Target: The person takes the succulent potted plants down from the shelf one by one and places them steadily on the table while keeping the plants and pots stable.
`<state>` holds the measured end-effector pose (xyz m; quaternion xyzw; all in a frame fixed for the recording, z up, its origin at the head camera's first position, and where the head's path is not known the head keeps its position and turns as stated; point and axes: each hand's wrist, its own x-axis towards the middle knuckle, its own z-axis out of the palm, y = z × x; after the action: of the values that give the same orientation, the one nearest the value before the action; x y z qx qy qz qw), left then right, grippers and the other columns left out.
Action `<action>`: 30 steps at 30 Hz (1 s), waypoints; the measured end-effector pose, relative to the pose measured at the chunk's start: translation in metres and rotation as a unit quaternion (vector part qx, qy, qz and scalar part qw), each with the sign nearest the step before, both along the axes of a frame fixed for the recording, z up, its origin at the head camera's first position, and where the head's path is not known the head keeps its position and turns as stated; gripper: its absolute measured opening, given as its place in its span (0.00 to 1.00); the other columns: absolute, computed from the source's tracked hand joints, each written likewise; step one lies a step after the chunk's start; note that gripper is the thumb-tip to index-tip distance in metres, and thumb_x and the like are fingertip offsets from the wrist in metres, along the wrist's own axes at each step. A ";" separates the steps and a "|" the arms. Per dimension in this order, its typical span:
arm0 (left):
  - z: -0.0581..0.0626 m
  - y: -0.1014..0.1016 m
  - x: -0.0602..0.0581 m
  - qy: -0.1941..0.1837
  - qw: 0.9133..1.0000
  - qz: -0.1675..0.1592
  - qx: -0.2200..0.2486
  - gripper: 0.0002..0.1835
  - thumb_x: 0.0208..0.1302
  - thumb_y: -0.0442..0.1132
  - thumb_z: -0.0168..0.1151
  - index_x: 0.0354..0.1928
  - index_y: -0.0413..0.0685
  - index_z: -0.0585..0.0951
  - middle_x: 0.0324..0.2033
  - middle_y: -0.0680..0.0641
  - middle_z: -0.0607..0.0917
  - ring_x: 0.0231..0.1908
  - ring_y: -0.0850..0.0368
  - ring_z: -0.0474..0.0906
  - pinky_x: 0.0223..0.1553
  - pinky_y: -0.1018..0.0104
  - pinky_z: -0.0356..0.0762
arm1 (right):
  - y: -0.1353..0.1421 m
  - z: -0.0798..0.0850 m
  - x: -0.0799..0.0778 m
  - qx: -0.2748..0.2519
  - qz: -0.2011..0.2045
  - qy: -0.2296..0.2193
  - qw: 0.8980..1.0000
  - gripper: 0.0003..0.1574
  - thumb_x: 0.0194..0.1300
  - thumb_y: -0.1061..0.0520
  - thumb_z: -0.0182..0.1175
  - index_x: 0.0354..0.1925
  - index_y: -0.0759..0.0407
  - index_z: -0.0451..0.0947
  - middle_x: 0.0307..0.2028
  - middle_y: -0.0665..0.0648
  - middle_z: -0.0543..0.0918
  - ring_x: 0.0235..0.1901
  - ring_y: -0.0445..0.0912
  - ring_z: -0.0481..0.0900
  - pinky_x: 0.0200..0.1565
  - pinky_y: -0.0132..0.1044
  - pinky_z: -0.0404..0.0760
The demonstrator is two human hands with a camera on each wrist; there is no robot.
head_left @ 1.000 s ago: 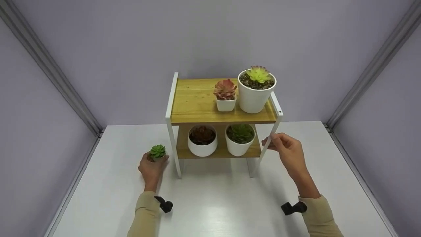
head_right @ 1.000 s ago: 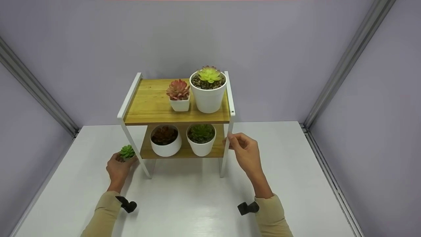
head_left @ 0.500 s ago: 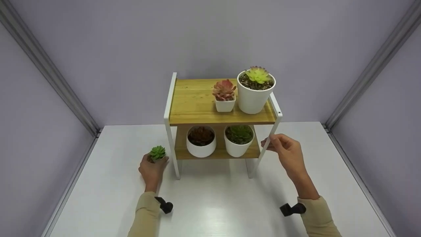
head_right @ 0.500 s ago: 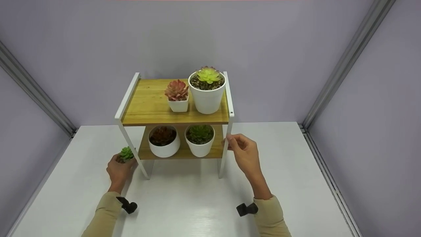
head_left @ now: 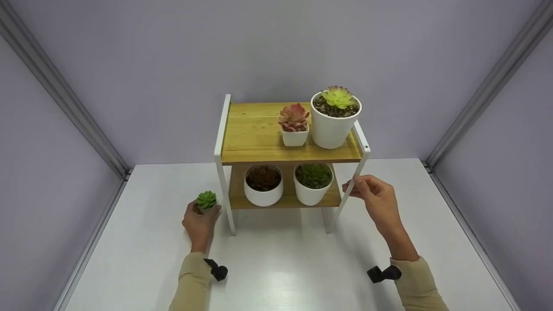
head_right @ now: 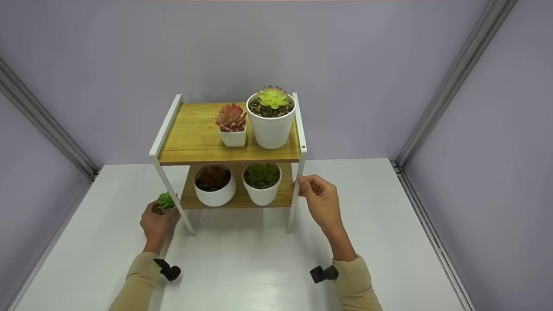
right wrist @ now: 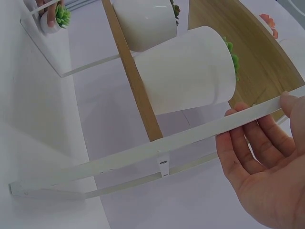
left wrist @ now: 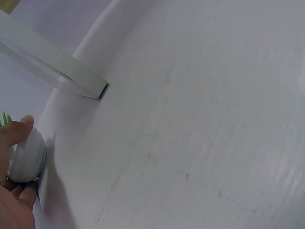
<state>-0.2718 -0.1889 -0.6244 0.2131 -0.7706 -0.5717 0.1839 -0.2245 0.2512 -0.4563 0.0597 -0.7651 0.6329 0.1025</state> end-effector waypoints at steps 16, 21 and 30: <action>-0.001 0.000 0.001 0.003 1.000 -0.016 -0.022 0.40 0.61 0.42 0.78 0.71 0.35 0.71 0.66 0.31 0.79 0.69 0.36 0.75 0.71 0.41 0.74 | 0.000 -0.001 0.000 -0.015 0.005 0.015 1.000 0.22 0.81 0.49 0.58 0.46 0.69 0.85 0.39 0.55 0.92 0.45 0.48 0.91 0.53 0.36 0.89; -0.003 -0.001 0.003 0.003 0.999 -0.020 -0.027 0.41 0.62 0.43 0.77 0.72 0.34 0.70 0.67 0.30 0.79 0.69 0.36 0.75 0.70 0.42 0.75 | 0.000 -0.001 -0.001 -0.018 0.004 0.014 1.000 0.23 0.80 0.49 0.58 0.46 0.69 0.85 0.39 0.55 0.92 0.44 0.46 0.91 0.53 0.37 0.89; -0.002 -0.001 0.011 0.005 1.000 -0.003 -0.015 0.44 0.60 0.43 0.79 0.72 0.30 0.69 0.63 0.29 0.78 0.61 0.36 0.78 0.60 0.44 0.80 | -0.001 -0.001 0.000 -0.015 0.006 0.014 1.000 0.24 0.81 0.48 0.58 0.47 0.70 0.84 0.39 0.56 0.92 0.44 0.46 0.91 0.53 0.36 0.89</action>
<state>-0.2607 -0.1903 -0.6260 0.2052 -0.7787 -0.5621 0.1888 -0.2248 0.2499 -0.4575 0.0711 -0.7536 0.6441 0.1101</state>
